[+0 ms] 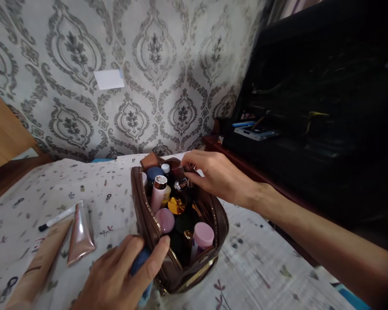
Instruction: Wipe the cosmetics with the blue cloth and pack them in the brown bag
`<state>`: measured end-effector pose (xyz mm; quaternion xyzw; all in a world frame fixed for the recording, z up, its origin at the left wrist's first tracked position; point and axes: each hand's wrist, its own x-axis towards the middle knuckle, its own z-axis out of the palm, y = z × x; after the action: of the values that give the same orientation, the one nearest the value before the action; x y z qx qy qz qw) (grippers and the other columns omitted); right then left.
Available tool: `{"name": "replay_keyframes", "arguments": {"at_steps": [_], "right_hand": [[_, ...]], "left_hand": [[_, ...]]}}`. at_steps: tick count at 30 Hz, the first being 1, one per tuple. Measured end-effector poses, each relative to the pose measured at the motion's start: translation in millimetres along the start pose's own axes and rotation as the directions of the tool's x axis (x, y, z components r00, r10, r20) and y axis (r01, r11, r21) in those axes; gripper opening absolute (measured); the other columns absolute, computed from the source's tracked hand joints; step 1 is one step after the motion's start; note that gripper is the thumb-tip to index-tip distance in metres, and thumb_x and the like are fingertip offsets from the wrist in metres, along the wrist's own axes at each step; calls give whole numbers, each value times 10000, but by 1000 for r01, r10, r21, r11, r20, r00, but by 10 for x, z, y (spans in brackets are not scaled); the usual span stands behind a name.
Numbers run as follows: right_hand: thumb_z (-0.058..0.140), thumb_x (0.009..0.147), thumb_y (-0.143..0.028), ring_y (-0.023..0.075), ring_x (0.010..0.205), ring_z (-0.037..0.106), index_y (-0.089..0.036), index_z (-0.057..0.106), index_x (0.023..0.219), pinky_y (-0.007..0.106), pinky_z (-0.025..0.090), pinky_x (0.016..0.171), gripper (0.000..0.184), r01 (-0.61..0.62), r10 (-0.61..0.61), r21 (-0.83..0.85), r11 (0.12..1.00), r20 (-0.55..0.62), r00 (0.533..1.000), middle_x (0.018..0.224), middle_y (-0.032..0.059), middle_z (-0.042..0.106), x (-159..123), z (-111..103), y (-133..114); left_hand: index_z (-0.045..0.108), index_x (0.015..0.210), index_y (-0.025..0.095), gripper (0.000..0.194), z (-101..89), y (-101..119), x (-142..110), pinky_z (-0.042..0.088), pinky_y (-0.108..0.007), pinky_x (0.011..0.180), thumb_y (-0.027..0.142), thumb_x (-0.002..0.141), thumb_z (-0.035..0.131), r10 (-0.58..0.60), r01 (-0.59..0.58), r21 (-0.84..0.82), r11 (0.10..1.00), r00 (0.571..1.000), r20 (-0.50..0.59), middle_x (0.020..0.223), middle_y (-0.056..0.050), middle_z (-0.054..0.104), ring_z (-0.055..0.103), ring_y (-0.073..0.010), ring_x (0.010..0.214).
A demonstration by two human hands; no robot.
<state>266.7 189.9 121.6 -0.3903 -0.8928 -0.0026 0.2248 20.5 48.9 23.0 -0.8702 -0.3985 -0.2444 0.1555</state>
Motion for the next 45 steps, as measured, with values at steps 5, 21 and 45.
{"name": "replay_keyframes", "arguments": {"at_steps": [5, 21, 45], "right_hand": [[540, 892, -68, 204, 889, 606, -163, 650, 939, 301, 400, 788, 152, 71, -37, -205, 976, 169, 985, 951, 75, 706, 146, 43, -14], [531, 909, -42, 227, 970, 634, -143, 730, 898, 320, 436, 870, 223, 85, -33, -226, 970, 225, 974, 946, 100, 740, 188, 99, 38], [559, 929, -119, 247, 967, 719, -274, 695, 1034, 384, 628, 803, 231, 388, -305, 341, 856, -271, 913, 1027, 79, 752, -667, 319, -1339]], "left_hand": [[146, 1618, 271, 768, -25, -25, 7, 563, -253, 638, 63, 917, 382, 17, -17, 0, 1000, 999, 45, 972, -54, 643, 623, -158, 758], [135, 1615, 281, 885, -55, -42, -19, 571, -235, 657, 26, 816, 416, 10, -9, -7, 1000, 992, 126, 1031, -41, 646, 648, -155, 813], [361, 1431, 156, 722, -384, -242, -891, 559, -365, 822, -6, 733, 448, -300, 304, 38, 952, 901, 312, 1182, -124, 609, 607, -261, 1108]]}}
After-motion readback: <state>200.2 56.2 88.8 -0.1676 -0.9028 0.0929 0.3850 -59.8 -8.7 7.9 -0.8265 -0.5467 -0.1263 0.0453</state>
